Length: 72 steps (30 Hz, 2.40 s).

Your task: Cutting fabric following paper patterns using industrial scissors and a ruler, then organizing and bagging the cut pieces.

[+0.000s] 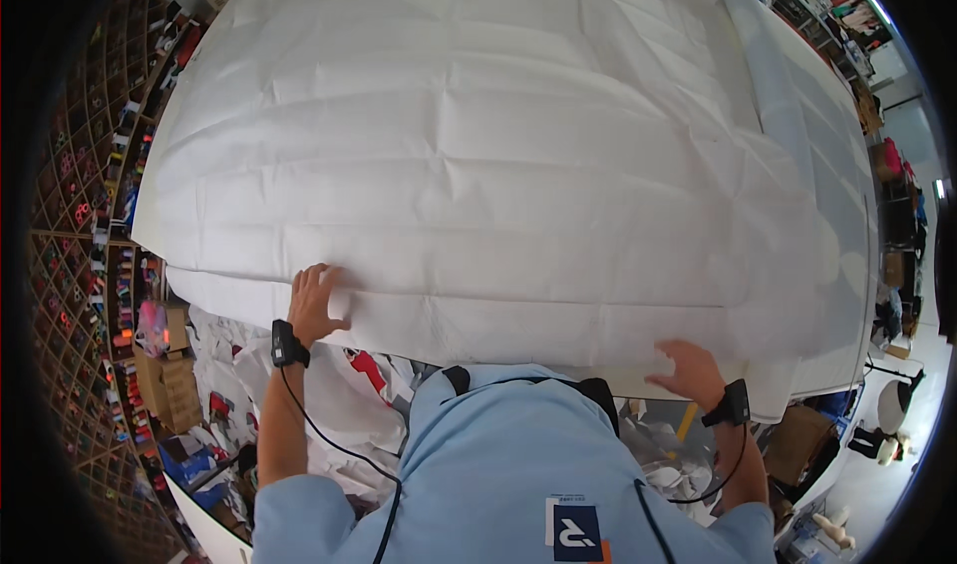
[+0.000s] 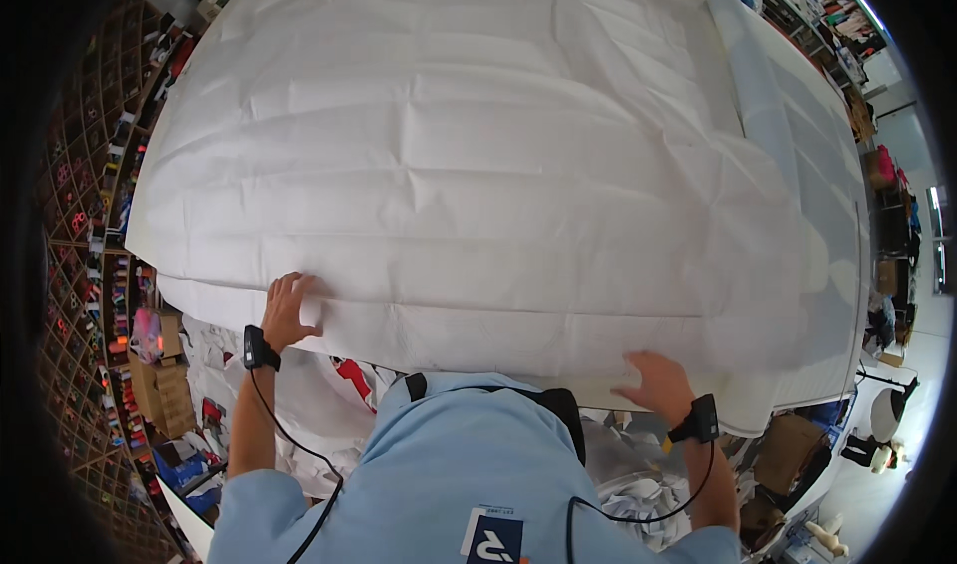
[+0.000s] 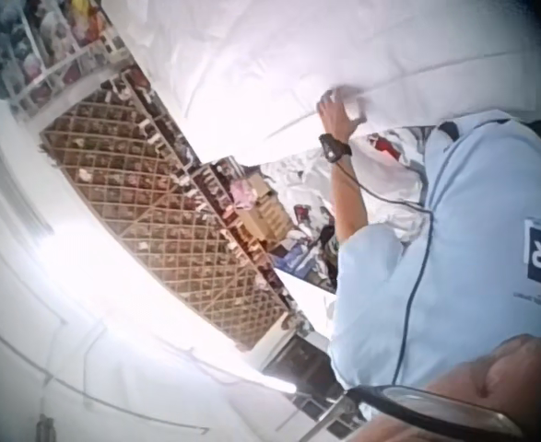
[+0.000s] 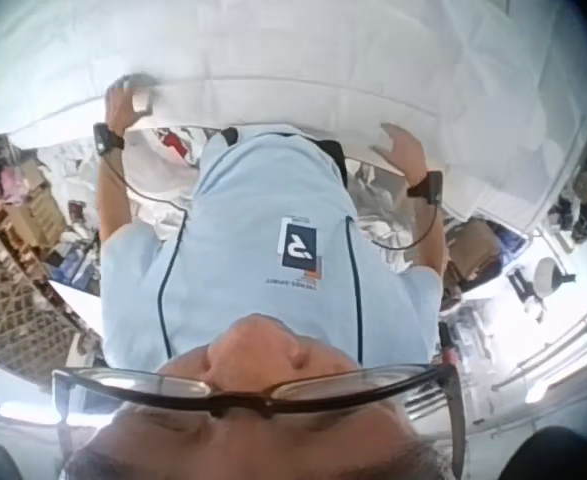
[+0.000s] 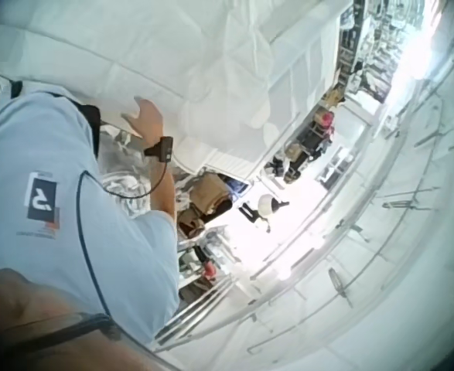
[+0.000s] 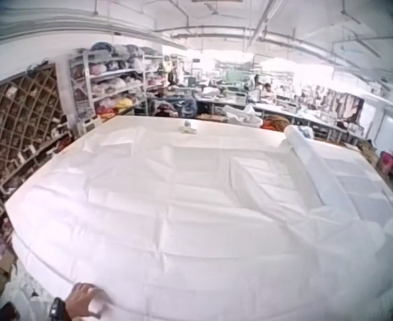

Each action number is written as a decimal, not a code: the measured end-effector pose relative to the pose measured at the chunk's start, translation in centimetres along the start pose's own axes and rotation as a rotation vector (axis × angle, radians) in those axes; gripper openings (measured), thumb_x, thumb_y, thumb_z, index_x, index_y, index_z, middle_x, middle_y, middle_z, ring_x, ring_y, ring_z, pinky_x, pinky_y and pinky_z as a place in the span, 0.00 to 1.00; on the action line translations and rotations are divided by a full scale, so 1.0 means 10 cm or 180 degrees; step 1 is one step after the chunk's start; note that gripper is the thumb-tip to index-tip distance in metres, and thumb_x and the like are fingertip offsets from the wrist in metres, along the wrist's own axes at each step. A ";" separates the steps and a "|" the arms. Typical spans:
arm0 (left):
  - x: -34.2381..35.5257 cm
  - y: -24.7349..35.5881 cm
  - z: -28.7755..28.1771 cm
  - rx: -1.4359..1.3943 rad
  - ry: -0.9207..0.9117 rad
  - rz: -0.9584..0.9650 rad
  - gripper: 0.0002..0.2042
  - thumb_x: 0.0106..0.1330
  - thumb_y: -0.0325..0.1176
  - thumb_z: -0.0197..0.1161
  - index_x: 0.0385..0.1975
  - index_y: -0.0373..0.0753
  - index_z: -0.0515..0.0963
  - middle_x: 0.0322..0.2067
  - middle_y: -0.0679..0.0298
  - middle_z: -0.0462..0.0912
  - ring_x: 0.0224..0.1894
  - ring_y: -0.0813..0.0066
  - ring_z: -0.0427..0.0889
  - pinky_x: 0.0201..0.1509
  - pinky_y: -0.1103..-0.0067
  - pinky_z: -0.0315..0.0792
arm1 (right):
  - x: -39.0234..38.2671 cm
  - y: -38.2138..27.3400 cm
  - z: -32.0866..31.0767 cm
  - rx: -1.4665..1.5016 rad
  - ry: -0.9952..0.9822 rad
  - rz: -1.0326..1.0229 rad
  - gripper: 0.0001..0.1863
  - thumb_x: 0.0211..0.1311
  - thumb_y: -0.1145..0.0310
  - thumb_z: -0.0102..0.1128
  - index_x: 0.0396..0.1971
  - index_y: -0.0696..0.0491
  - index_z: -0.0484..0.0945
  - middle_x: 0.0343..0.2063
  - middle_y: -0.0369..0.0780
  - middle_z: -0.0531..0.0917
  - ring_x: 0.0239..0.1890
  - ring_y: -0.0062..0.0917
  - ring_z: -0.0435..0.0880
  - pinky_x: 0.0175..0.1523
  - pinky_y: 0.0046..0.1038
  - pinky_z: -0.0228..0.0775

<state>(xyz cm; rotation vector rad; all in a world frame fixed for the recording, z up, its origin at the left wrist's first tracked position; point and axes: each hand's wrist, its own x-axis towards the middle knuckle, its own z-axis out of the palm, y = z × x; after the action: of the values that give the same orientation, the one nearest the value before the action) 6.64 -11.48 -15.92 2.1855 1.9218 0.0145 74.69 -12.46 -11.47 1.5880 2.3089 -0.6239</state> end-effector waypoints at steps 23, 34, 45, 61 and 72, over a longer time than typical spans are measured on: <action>-0.62 -0.20 0.04 -0.0252 0.1356 -0.0031 0.13 0.43 0.10 0.54 0.31 0.30 0.71 0.44 0.44 0.80 0.47 0.42 0.79 0.51 0.64 0.75 | 0.02 0.23 0.03 -0.0310 0.1363 0.0342 0.07 0.53 0.71 0.66 0.33 0.51 0.79 0.32 0.40 0.79 0.42 0.38 0.80 0.47 0.39 0.71; -0.65 -0.15 0.29 -0.0391 -0.0124 -0.0277 0.63 0.24 0.29 0.87 0.73 0.42 0.60 0.71 0.45 0.59 0.72 0.41 0.60 0.75 0.58 0.61 | 0.25 0.17 0.29 0.0306 0.1053 -0.0297 0.43 0.45 0.52 0.80 0.61 0.54 0.74 0.56 0.46 0.78 0.57 0.43 0.77 0.67 0.44 0.63; -1.07 -1.46 1.03 0.0006 0.0585 -0.0267 0.23 0.49 0.22 0.74 0.49 0.34 0.79 0.50 0.46 0.82 0.58 0.42 0.79 0.64 0.55 0.71 | 0.19 0.13 0.51 -0.0061 0.1219 -0.0400 0.05 0.54 0.69 0.67 0.31 0.49 0.80 0.32 0.37 0.80 0.41 0.33 0.82 0.49 0.36 0.71; -0.08 -2.55 -1.03 0.0844 0.2233 -0.1575 0.14 0.69 0.27 0.60 0.51 0.28 0.76 0.53 0.47 0.81 0.55 0.51 0.81 0.60 0.67 0.73 | -0.46 0.17 -0.06 -0.0308 0.1956 -0.0439 0.09 0.48 0.71 0.68 0.31 0.50 0.81 0.30 0.34 0.79 0.38 0.29 0.82 0.53 0.31 0.73; -0.63 -2.64 -0.64 0.0149 0.2362 -0.1770 0.10 0.69 0.28 0.60 0.46 0.32 0.78 0.43 0.55 0.82 0.46 0.60 0.81 0.54 0.70 0.73 | -1.34 -0.71 0.35 0.0540 0.1549 -0.0290 0.12 0.51 0.74 0.64 0.37 0.50 0.78 0.30 0.34 0.75 0.37 0.29 0.79 0.44 0.30 0.76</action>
<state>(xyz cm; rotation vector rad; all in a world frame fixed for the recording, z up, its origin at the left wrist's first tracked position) -21.06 -13.59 -13.51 1.7090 2.8768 0.7839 72.88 -27.28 -7.05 1.8922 2.7497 -0.5069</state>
